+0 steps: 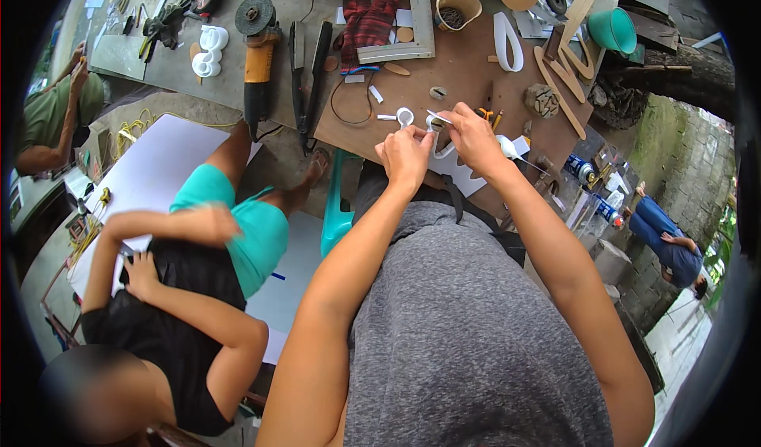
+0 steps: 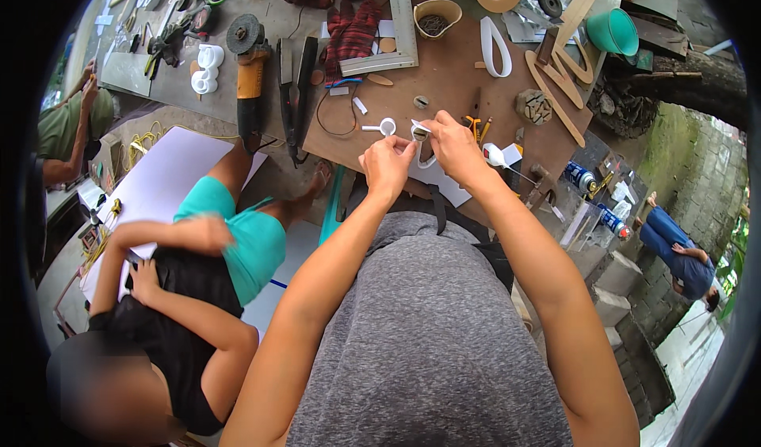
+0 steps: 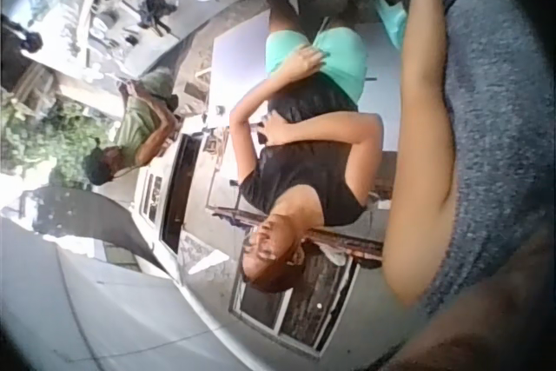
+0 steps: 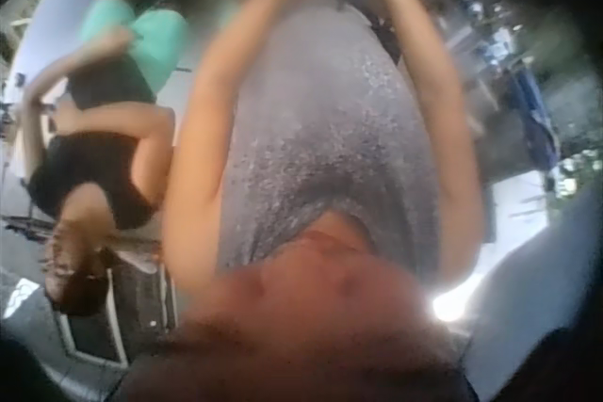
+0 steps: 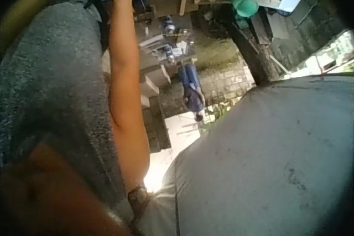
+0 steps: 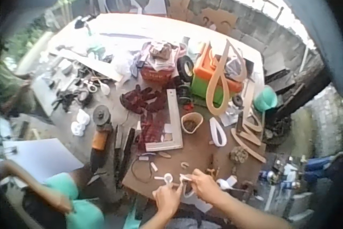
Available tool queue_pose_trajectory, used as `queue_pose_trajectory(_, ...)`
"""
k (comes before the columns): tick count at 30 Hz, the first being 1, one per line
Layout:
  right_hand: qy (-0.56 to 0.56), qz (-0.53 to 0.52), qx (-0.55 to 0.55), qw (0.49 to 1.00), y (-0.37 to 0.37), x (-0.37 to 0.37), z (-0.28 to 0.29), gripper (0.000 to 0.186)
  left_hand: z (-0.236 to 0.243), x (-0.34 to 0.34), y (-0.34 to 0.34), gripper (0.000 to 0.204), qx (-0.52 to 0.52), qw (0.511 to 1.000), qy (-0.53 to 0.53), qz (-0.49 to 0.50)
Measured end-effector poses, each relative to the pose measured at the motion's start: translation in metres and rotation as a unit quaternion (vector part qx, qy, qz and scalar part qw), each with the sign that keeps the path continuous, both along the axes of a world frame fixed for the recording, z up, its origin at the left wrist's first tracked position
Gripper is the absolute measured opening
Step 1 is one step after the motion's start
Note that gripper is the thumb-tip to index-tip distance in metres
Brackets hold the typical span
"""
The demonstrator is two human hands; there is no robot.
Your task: Applying glue and assembling foam or cardboard components to create a crown-shaped sign on a workbench.
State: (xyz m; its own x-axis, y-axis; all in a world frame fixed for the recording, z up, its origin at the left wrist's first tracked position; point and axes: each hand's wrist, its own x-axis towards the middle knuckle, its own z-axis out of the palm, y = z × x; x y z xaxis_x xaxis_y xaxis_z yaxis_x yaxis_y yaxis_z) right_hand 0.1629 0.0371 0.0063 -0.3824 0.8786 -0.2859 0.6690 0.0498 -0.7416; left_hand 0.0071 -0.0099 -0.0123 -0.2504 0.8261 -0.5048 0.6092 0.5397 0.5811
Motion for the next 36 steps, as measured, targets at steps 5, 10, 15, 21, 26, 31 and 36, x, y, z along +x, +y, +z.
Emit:
queue_pose_trajectory(5,0.006,-0.004,0.004,1.000,-0.001,0.000,-0.003,0.024,-0.002,0.000,0.000,0.024,0.000,1.000,-0.006,0.001)
queue_pose_trajectory(10,-0.018,0.022,-0.008,1.000,0.005,-0.001,0.000,0.024,-0.004,-0.001,0.000,0.024,0.006,1.000,0.007,-0.013)
queue_pose_trajectory(15,-0.036,0.055,0.012,0.998,0.015,0.006,-0.008,0.025,-0.005,-0.001,-0.001,0.025,0.011,1.000,0.017,-0.024)
queue_pose_trajectory(21,-0.047,0.124,0.048,0.990,0.026,0.005,-0.006,0.028,-0.005,0.000,-0.001,0.024,-0.001,1.000,0.012,-0.020)
queue_pose_trajectory(26,-0.053,0.052,0.006,0.997,0.019,0.003,0.009,0.025,-0.007,-0.001,-0.004,0.026,0.008,1.000,0.020,-0.019)
queue_pose_trajectory(31,-0.115,-0.104,0.060,0.986,-0.024,0.004,0.002,0.030,-0.006,-0.001,-0.002,0.029,0.017,0.999,0.017,-0.029)
queue_pose_trajectory(36,-0.161,-0.146,0.095,0.971,-0.045,-0.020,-0.008,0.039,-0.008,-0.004,-0.001,0.030,0.014,0.999,0.021,-0.030)
